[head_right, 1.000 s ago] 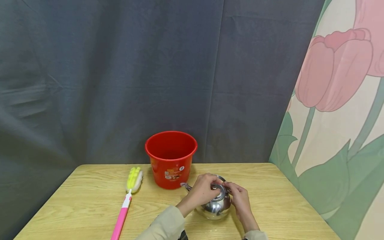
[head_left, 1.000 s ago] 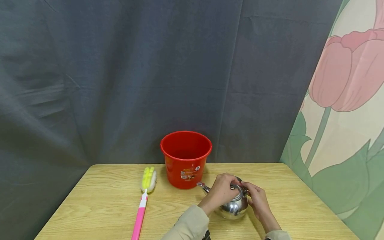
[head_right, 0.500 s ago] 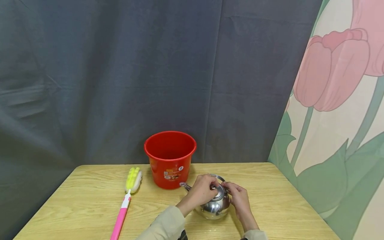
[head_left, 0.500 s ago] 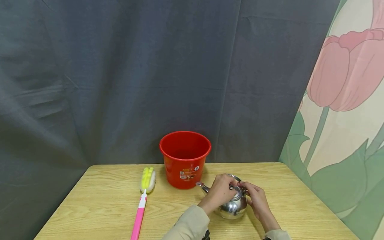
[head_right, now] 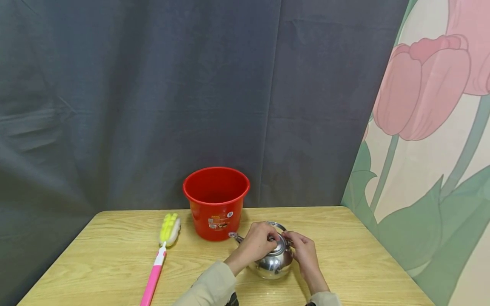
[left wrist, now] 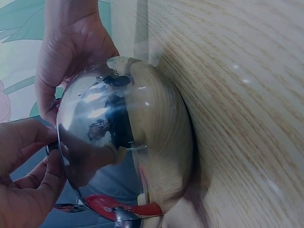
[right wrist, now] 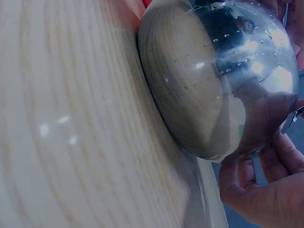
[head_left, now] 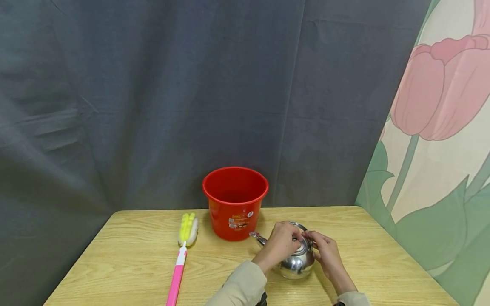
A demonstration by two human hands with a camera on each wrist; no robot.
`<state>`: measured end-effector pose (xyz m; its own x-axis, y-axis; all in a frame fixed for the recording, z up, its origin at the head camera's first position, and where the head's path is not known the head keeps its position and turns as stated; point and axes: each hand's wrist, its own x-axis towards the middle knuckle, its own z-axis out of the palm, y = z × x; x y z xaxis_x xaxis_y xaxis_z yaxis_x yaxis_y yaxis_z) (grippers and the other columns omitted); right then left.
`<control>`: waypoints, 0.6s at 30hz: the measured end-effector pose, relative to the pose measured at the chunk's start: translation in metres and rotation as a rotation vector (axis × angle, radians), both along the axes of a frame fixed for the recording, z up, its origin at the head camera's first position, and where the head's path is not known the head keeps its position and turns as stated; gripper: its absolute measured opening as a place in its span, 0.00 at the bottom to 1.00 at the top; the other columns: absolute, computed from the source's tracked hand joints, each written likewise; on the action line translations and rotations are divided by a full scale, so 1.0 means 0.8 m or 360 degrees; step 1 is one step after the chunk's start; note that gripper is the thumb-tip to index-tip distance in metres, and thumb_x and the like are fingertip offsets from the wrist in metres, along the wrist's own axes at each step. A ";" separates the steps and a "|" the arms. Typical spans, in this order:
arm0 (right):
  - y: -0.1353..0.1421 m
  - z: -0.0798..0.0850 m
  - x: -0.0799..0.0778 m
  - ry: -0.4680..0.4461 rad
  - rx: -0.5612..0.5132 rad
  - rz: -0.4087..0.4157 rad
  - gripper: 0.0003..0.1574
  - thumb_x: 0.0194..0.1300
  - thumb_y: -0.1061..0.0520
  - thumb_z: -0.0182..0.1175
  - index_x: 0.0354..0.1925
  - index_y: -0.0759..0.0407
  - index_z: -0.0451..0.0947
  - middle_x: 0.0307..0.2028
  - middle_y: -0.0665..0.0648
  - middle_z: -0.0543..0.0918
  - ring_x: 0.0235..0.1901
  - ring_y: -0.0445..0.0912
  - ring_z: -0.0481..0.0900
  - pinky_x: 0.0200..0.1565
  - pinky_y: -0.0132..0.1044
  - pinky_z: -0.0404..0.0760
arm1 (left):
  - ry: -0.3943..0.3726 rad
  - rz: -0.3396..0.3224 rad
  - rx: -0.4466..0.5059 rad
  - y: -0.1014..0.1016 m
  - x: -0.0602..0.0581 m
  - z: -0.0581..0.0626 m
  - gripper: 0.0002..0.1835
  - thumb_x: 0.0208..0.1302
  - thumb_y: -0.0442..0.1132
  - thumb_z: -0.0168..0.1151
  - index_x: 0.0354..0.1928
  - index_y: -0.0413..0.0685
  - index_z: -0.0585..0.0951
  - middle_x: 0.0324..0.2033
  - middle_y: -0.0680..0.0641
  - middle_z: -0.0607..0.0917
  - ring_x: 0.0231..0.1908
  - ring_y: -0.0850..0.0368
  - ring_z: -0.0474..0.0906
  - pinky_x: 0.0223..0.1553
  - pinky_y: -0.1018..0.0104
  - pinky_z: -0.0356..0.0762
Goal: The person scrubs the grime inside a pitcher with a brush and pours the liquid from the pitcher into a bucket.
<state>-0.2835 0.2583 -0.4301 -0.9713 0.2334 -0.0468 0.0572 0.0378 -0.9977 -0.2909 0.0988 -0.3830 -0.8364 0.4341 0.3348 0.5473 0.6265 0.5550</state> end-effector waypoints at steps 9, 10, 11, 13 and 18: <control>-0.001 0.000 -0.001 0.0003 0.0017 -0.0017 0.22 0.66 0.48 0.53 0.46 0.64 0.81 0.39 0.47 0.82 0.43 0.45 0.73 0.42 0.40 0.73 | 0.0067 -0.0016 -0.0008 -0.002 0.002 -0.001 0.04 0.51 0.35 0.69 0.25 0.53 0.85 0.27 0.62 0.81 0.35 0.69 0.74 0.35 0.78 0.72; -0.002 0.001 -0.001 -0.0001 0.0017 -0.0020 0.22 0.66 0.48 0.54 0.46 0.64 0.81 0.39 0.47 0.82 0.43 0.44 0.73 0.42 0.40 0.73 | 0.0083 -0.0016 -0.0015 -0.002 0.002 -0.001 0.04 0.51 0.35 0.69 0.25 0.54 0.85 0.27 0.62 0.81 0.35 0.69 0.74 0.35 0.78 0.72; -0.002 0.001 -0.001 -0.0002 0.0020 -0.0019 0.23 0.66 0.47 0.53 0.46 0.64 0.80 0.39 0.47 0.82 0.43 0.44 0.73 0.42 0.40 0.73 | 0.0094 -0.0015 -0.0019 -0.002 0.002 -0.001 0.04 0.51 0.35 0.69 0.25 0.54 0.85 0.27 0.62 0.81 0.35 0.69 0.74 0.35 0.78 0.72; -0.002 0.002 -0.001 -0.0005 0.0019 -0.0019 0.23 0.66 0.47 0.54 0.46 0.64 0.80 0.39 0.46 0.82 0.43 0.44 0.73 0.41 0.39 0.73 | 0.0116 -0.0014 -0.0029 -0.002 0.002 0.000 0.04 0.51 0.35 0.69 0.25 0.54 0.85 0.27 0.62 0.81 0.35 0.69 0.74 0.36 0.78 0.72; -0.002 0.001 0.000 -0.0007 0.0003 -0.0014 0.23 0.66 0.47 0.54 0.46 0.64 0.81 0.39 0.46 0.82 0.43 0.44 0.73 0.41 0.39 0.73 | 0.0149 -0.0011 -0.0035 -0.002 0.002 -0.002 0.04 0.51 0.35 0.69 0.25 0.55 0.85 0.27 0.63 0.81 0.35 0.69 0.74 0.35 0.79 0.71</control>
<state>-0.2835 0.2569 -0.4289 -0.9690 0.2418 -0.0507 0.0620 0.0394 -0.9973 -0.2892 0.0972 -0.3844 -0.7988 0.4478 0.4017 0.6005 0.6341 0.4871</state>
